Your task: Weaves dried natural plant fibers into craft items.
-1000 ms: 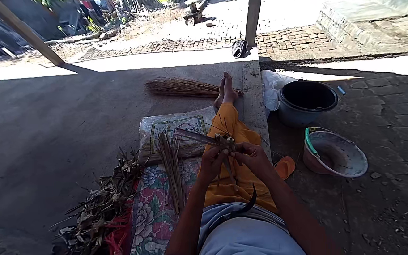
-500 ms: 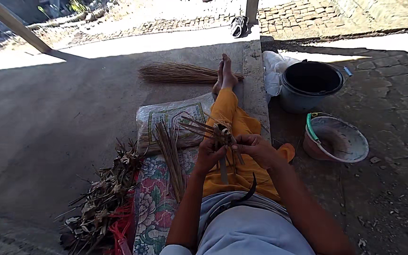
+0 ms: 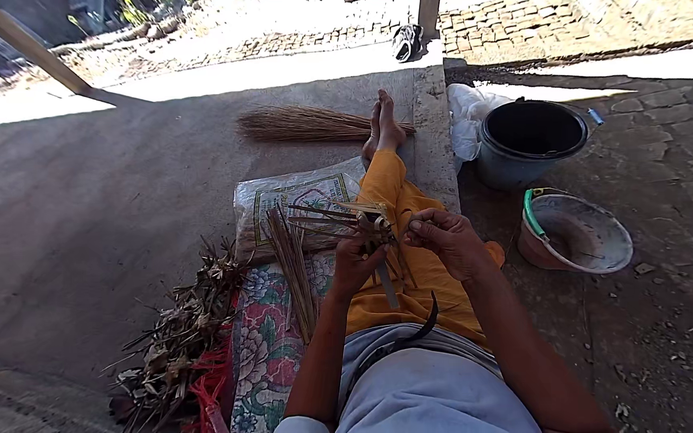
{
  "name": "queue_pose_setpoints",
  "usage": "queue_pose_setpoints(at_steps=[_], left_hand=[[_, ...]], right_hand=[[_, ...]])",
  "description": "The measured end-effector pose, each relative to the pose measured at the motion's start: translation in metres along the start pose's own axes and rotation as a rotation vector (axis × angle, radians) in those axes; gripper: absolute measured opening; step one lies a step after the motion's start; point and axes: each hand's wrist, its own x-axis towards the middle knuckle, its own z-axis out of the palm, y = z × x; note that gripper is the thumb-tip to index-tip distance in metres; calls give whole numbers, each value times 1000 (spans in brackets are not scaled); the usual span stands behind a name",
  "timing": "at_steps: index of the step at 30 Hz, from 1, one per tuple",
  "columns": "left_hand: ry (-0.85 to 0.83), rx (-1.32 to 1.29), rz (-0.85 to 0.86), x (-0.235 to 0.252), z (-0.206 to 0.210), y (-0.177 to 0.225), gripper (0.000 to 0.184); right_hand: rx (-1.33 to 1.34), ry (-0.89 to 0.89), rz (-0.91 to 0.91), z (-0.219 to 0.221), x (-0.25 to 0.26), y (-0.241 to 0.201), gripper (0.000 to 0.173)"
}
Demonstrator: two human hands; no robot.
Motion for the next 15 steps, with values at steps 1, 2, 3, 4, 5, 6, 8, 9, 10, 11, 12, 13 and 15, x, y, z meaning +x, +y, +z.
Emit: queue_pose_setpoints(at_steps=[1,2,3,4,5,6,8,9,10,11,12,13,15], left_hand=[[-12,3,12,0,1,0,17],[-21,4,22,0,2,-1,18],[-26,7,30,0,3,-1,18],[-26,8,33,0,3,-1,18],[-23,8,32,0,3,-2,16],[-19,18,31,1,3,-2,15],[-15,32,27,1,2,-3,14],[-14,31,26,1,2,-4,14],[-12,32,26,1,2,-5,14],[-13,38,35,0,2,-5,13],[-17,46,51,0,2,-6,11],[-22,58,68,-1,3,-7,10],[-38,39,80,-2,6,-6,15]], right_hand=[[-20,14,-5,1,0,0,13],[-43,21,-9,2,0,1,13],[-78,17,-13,2,0,3,12],[-123,2,-14,2,0,5,11],[-176,-24,-10,1,0,5,10],[-223,-58,0,0,0,5,11],[-289,-111,13,-1,0,5,12],[-305,-127,7,-2,1,6,10],[-318,-145,-4,-3,2,8,7],[-320,-168,-20,-4,3,11,4],[-308,-189,-39,-5,4,13,10],[-294,-194,-55,-3,5,14,18],[-245,-147,-64,3,5,17,27]])
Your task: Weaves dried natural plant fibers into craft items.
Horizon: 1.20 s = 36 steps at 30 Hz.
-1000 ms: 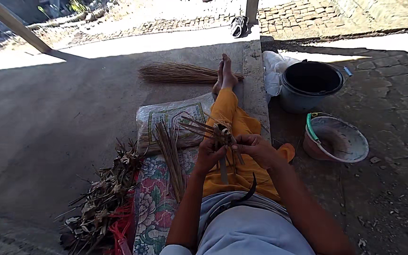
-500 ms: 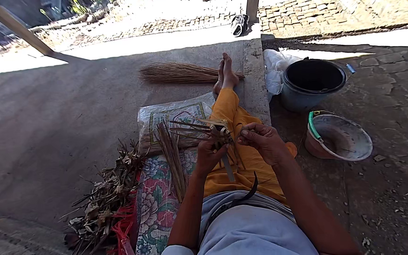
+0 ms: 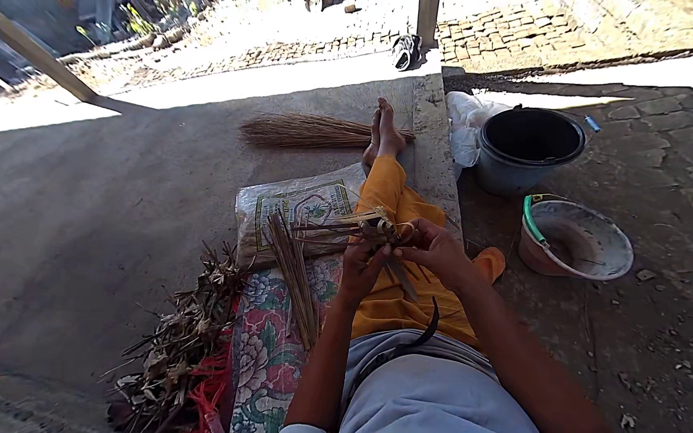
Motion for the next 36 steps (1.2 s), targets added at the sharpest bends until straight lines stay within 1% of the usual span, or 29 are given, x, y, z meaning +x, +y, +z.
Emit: queue_pose_setpoints(at_steps=[2,3,5,7,9,11,13,14,16,18,19,20,23,26,29,31,33,36], left_hand=[[36,-49,6,-1,4,-3,12],[73,-71,0,0,5,-5,12],[122,-88,-27,0,4,-7,15],[135,-69,-42,0,0,-8,15],[135,-41,-59,0,-1,-9,16],[129,3,-86,1,0,-8,20],[114,56,-91,2,2,-10,21],[103,98,-96,2,3,-11,21],[89,214,-136,3,5,-11,18],[67,324,-168,3,9,-11,18],[52,376,-174,3,11,-11,19],[31,427,-185,3,14,-11,19],[-60,518,-251,1,26,-6,22],[-121,539,-306,-1,32,-5,25],[-150,563,-289,-6,32,-8,23],[-162,566,-312,-7,32,-8,23],[-176,559,-322,-9,32,-9,24],[-190,544,-313,-11,35,-9,29]], right_hand=[[22,1,31,2,0,1,30],[-4,-44,66,0,0,1,31],[-104,-201,147,-7,0,1,37],[-193,-338,184,-14,0,1,38],[-276,-399,191,-20,0,1,40],[-416,-413,201,-26,0,-1,42],[-575,-388,197,-30,-1,-5,43],[-660,-343,176,-31,-3,-7,44],[-774,-178,81,-29,-7,-13,44],[-774,-5,-69,-25,-8,-15,27],[-754,36,-130,-22,-8,-15,19],[-751,52,-173,-18,-8,-15,15],[-884,81,-237,5,-8,-8,17],[-1041,126,-191,20,-6,-1,16],[-1109,115,-95,21,-3,-3,17],[-1113,65,-28,21,-3,-4,21],[-1093,28,17,20,-1,-5,22],[-1052,41,3,20,0,-2,19]])
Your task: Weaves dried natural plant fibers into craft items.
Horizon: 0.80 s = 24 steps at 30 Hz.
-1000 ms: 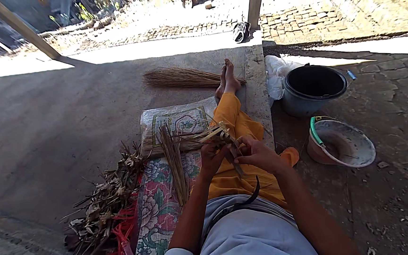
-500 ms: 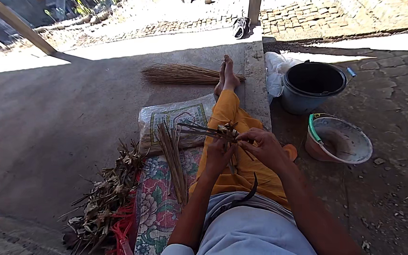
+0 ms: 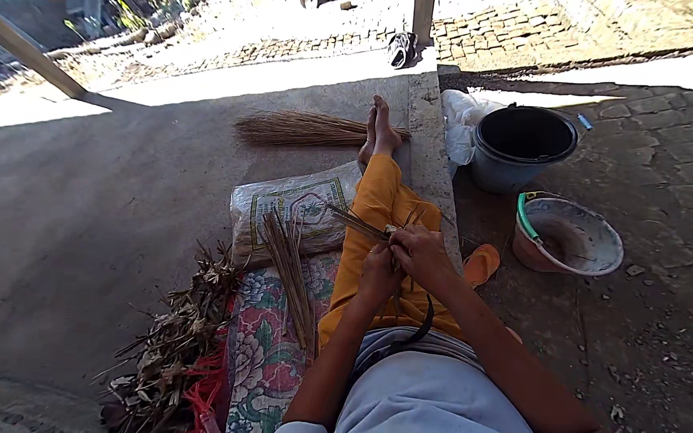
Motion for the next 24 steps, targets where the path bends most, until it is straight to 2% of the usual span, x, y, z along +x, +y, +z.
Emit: queue_pose_setpoints(at_steps=[2,6,9,11,13,14,16,17,19,21,24], left_hand=[[6,-5,25,-1,1,3,30],[78,-73,102,-4,3,7,28],[104,-325,77,-1,2,4,43],[83,-458,45,0,-7,2,63],[97,-450,71,-1,-17,-3,72],[139,-410,104,-1,-19,-4,68],[225,-323,242,1,-22,-8,48],[238,-289,305,3,-23,-11,37],[240,-286,370,5,-26,-14,25],[232,-326,401,6,-27,-17,23],[265,-446,377,5,-28,-24,24]], right_hand=[[32,85,-42,5,-2,0,18],[149,420,-280,14,-6,-3,16],[316,511,-362,3,-11,-8,15],[464,460,-314,-8,-15,-4,16],[718,320,-208,-17,-15,0,30],[847,224,-144,-21,-14,3,40],[1036,58,-39,-25,-12,6,53],[1094,8,-14,-25,-12,5,51],[1198,-38,12,-22,-12,4,33],[1293,-47,65,-22,-12,2,16],[1339,-56,128,-19,-10,4,12]])
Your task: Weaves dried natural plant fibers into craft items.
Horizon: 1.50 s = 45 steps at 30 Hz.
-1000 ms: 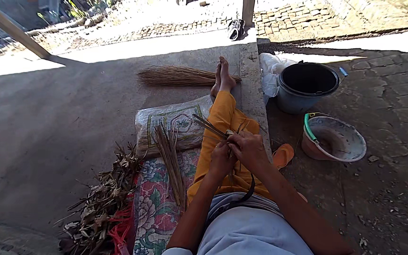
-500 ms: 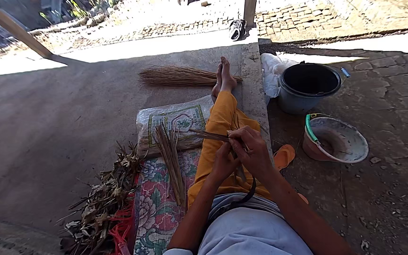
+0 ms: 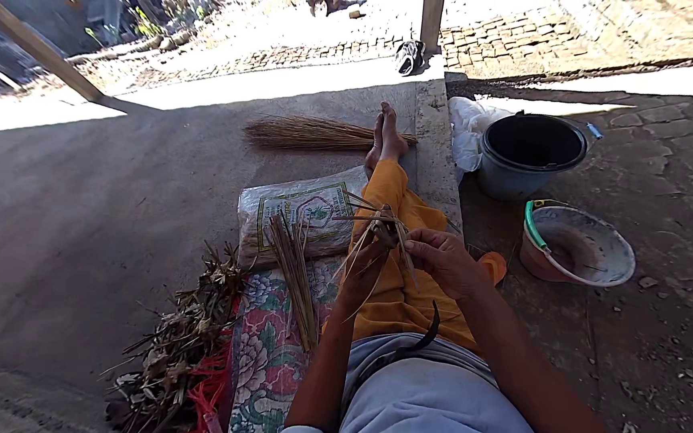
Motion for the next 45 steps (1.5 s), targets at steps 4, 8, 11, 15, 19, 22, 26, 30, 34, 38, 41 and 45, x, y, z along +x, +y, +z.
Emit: queue_pose_setpoints(at_steps=[4,8,11,15,19,22,26,30,34,38,41,45], left_hand=[[245,8,-130,4,1,10,15],[176,-119,-229,8,1,22,14],[111,-445,-411,10,7,29,13],[190,-608,-521,10,15,33,14],[274,-622,-509,9,13,27,14],[290,-602,-532,9,14,28,13],[301,-630,-525,10,15,29,15],[310,-654,-537,9,18,29,19],[308,-674,-532,8,23,29,21],[322,-700,-531,7,25,29,23],[316,-682,-526,7,25,30,26],[317,-671,-524,6,24,29,17]], right_hand=[[-112,45,-46,-2,4,3,9],[-260,64,-168,-3,6,9,8],[-343,37,-212,-2,6,12,8],[-513,-18,-207,-6,8,14,9],[-741,-135,-81,-16,11,11,12],[-712,-130,-79,-17,10,10,12],[-515,3,-235,-10,7,7,5],[-426,113,-369,-3,8,9,7],[-395,175,-450,3,9,15,7],[-373,224,-492,4,10,16,7],[-392,227,-483,3,10,16,7],[-394,200,-434,2,10,16,7]])
